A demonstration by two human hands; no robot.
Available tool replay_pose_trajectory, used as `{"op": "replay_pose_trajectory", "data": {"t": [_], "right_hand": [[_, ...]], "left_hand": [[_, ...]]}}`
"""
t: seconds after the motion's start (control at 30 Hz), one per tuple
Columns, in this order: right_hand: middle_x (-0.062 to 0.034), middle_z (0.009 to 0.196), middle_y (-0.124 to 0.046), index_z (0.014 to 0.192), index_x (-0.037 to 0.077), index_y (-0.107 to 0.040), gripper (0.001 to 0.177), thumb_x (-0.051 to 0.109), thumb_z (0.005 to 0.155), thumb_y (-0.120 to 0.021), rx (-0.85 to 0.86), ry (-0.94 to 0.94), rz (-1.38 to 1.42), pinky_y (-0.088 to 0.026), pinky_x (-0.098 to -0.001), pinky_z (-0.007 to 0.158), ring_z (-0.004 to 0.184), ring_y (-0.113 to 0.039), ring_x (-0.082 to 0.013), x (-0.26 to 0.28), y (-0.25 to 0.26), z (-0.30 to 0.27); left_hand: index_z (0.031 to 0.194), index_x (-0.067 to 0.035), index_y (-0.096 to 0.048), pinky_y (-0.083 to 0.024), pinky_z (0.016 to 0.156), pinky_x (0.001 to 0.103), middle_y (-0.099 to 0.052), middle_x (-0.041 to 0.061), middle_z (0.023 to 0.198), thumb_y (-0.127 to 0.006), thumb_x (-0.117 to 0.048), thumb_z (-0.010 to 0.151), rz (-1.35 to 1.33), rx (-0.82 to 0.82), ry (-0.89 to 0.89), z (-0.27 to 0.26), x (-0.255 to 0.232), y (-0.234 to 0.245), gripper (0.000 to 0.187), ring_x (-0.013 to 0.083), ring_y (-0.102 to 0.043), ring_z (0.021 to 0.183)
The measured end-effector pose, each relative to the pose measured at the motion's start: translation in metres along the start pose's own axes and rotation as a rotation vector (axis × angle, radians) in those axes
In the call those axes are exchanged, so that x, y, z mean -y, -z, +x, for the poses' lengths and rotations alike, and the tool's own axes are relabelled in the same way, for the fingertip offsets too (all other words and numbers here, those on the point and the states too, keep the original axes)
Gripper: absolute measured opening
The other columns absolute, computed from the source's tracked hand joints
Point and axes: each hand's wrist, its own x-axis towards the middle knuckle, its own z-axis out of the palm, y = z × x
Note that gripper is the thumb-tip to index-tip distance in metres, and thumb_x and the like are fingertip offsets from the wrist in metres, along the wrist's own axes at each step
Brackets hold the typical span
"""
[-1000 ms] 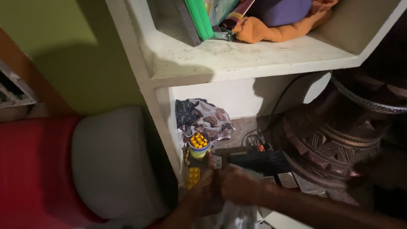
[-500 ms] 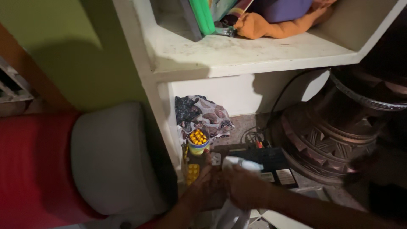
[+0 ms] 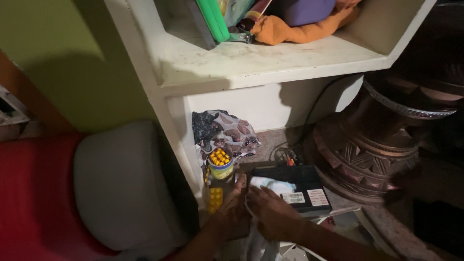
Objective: The person wipes a black electronic device and its cables using a white cloth, handling the device and turning it over to clean different sides.
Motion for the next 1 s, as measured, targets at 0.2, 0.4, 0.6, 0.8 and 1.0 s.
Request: {"op": "replay_pose_trajectory", "data": {"t": [0.2, 0.4, 0.6, 0.8, 1.0], "right_hand": [[-0.0233, 0.158, -0.041, 0.138, -0.006, -0.056, 0.046, 0.005, 0.094, -0.063, -0.021, 0.005, 0.02, -0.031, -0.0503, 0.115, 0.149, -0.031, -0.0409, -0.021, -0.03, -0.067], [-0.0189, 0.151, -0.051, 0.134, 0.001, -0.06, 0.048, 0.009, 0.087, -0.063, -0.331, -0.148, -0.106, -0.037, -0.0479, 0.111, 0.143, -0.039, -0.0357, -0.059, -0.048, -0.133], [-0.0204, 0.143, -0.056, 0.13, -0.002, -0.058, 0.057, 0.002, 0.073, -0.061, -0.396, -0.358, -0.183, -0.047, -0.0476, 0.108, 0.132, -0.053, -0.0378, -0.1, -0.065, -0.198], [-0.0253, 0.136, -0.06, 0.136, 0.004, -0.053, 0.054, 0.005, 0.082, -0.057, -0.867, -0.659, -0.153, -0.06, -0.0427, 0.093, 0.12, -0.064, -0.0388, -0.115, -0.041, -0.196], [-0.0175, 0.141, -0.053, 0.163, 0.01, -0.037, 0.064, 0.033, 0.105, -0.051, -1.064, -0.711, 1.46, -0.051, -0.04, 0.094, 0.121, -0.057, -0.032, -0.069, -0.03, -0.074]], "left_hand": [[0.159, -0.007, -0.03, -0.049, 0.111, 0.042, -0.063, 0.012, 0.137, -0.068, -0.038, 0.097, -0.178, 0.127, -0.094, -0.016, -0.002, -0.015, 0.079, 0.02, -0.063, 0.121], [0.161, -0.008, -0.024, -0.051, 0.115, 0.041, -0.061, 0.009, 0.14, -0.075, -0.036, 0.089, -0.181, 0.132, -0.052, -0.061, -0.037, -0.043, 0.093, 0.0175, -0.062, 0.125], [0.152, 0.0, -0.053, -0.06, 0.079, 0.033, -0.068, 0.019, 0.127, -0.066, -0.055, 0.092, -0.068, -0.208, 0.4, 0.003, -0.015, -0.007, 0.082, 0.0278, -0.068, 0.105], [0.159, -0.03, -0.042, -0.038, 0.066, 0.012, -0.068, -0.006, 0.137, -0.041, -0.048, 0.099, 0.024, -0.075, 0.214, -0.034, -0.014, -0.005, 0.062, 0.0056, -0.062, 0.101], [0.16, -0.021, -0.035, -0.055, 0.095, 0.021, -0.068, 0.008, 0.134, -0.042, -0.04, 0.102, -0.186, 0.151, 0.016, -0.04, -0.004, -0.004, 0.062, 0.0115, -0.067, 0.112]]}}
